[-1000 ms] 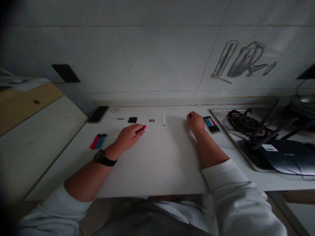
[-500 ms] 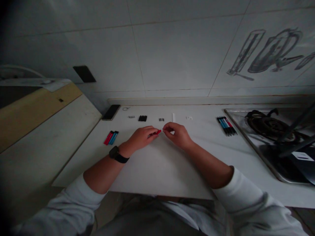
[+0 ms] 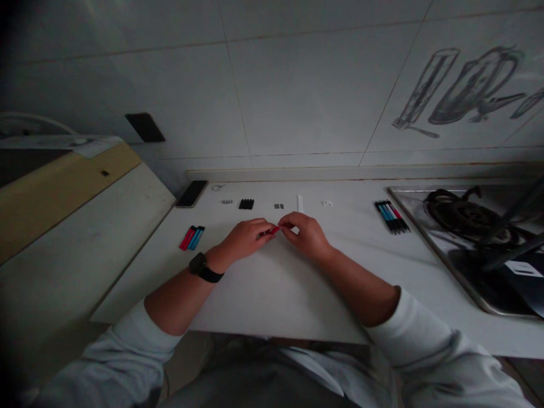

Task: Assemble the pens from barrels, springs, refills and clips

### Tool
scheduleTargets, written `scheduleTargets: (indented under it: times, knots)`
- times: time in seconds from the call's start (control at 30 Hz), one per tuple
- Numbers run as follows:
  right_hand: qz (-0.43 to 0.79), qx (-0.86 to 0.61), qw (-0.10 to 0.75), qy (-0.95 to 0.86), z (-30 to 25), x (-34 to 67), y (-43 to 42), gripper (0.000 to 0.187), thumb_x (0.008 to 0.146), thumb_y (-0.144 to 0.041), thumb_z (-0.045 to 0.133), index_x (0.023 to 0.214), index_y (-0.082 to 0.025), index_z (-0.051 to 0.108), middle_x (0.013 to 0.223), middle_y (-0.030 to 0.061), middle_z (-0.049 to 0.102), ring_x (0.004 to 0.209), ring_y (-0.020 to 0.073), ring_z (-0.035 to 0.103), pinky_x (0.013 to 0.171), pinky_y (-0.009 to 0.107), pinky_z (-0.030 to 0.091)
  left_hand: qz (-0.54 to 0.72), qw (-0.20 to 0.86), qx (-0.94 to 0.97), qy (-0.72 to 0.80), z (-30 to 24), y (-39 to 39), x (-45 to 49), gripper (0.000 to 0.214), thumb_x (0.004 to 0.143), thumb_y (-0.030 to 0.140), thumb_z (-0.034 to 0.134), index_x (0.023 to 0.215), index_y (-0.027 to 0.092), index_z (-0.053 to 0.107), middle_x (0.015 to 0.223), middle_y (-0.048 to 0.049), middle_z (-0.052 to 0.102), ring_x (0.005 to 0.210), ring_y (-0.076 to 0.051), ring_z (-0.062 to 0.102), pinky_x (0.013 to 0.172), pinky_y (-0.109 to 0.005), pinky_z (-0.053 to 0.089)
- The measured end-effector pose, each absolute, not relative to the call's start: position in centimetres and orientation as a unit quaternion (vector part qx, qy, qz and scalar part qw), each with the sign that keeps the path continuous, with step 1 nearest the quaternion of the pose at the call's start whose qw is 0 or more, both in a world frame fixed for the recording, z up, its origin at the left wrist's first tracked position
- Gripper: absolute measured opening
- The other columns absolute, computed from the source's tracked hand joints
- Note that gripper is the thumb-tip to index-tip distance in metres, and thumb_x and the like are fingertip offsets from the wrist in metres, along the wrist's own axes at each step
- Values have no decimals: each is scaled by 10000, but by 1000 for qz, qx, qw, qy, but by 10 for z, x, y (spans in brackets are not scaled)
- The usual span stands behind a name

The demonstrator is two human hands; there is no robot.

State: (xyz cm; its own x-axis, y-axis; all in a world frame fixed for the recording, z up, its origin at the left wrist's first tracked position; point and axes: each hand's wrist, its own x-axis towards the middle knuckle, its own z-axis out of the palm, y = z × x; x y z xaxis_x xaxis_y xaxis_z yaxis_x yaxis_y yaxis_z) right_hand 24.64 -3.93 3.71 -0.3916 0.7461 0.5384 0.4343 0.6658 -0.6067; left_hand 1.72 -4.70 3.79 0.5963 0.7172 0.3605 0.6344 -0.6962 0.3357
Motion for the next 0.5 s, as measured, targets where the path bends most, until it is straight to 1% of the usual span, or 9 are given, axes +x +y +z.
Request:
scheduleTargets:
  times: [0.17, 0.23, 0.3, 0.4, 0.5]
  knots:
    - [200, -337, 419, -819, 36, 247, -40, 133, 949, -276, 639, 1028, -219, 730, 927, 54, 736, 837, 175, 690, 773, 314, 562, 260, 89, 884, 378, 38, -47, 18, 167, 1003, 268, 601, 1123, 207, 700, 1029, -64, 724, 948, -196, 679, 845, -322, 526]
    - [219, -334, 434, -808, 35, 247, -40, 188, 936, -290, 657, 1098, -217, 718, 954, 62, 734, 839, 173, 693, 780, 318, 576, 272, 90, 882, 375, 39, -47, 18, 170, 1006, 271, 600, 1132, 211, 696, 1048, -64, 726, 962, -194, 682, 854, -323, 529]
    - [243, -334, 439, -798, 34, 245, -41, 221, 931, -314, 667, 1122, -214, 715, 958, 66, 729, 833, 170, 691, 773, 316, 582, 280, 91, 881, 372, 40, -48, 18, 163, 1005, 276, 606, 1123, 207, 696, 1053, -64, 726, 963, -192, 682, 850, -321, 530]
    - [290, -332, 435, -785, 35, 241, -43, 185, 937, -365, 670, 1020, -212, 733, 927, 63, 717, 834, 167, 681, 749, 306, 572, 284, 94, 882, 365, 42, -49, 19, 134, 1003, 280, 616, 1058, 196, 704, 1019, -62, 726, 939, -188, 680, 831, -318, 529]
    - [355, -336, 452, -746, 40, 240, -43, 211, 917, -420, 702, 957, -213, 715, 932, 58, 716, 862, 172, 683, 772, 314, 567, 286, 104, 879, 368, 44, -49, 18, 114, 994, 279, 635, 1029, 195, 703, 1009, -55, 729, 934, -187, 682, 835, -320, 533]
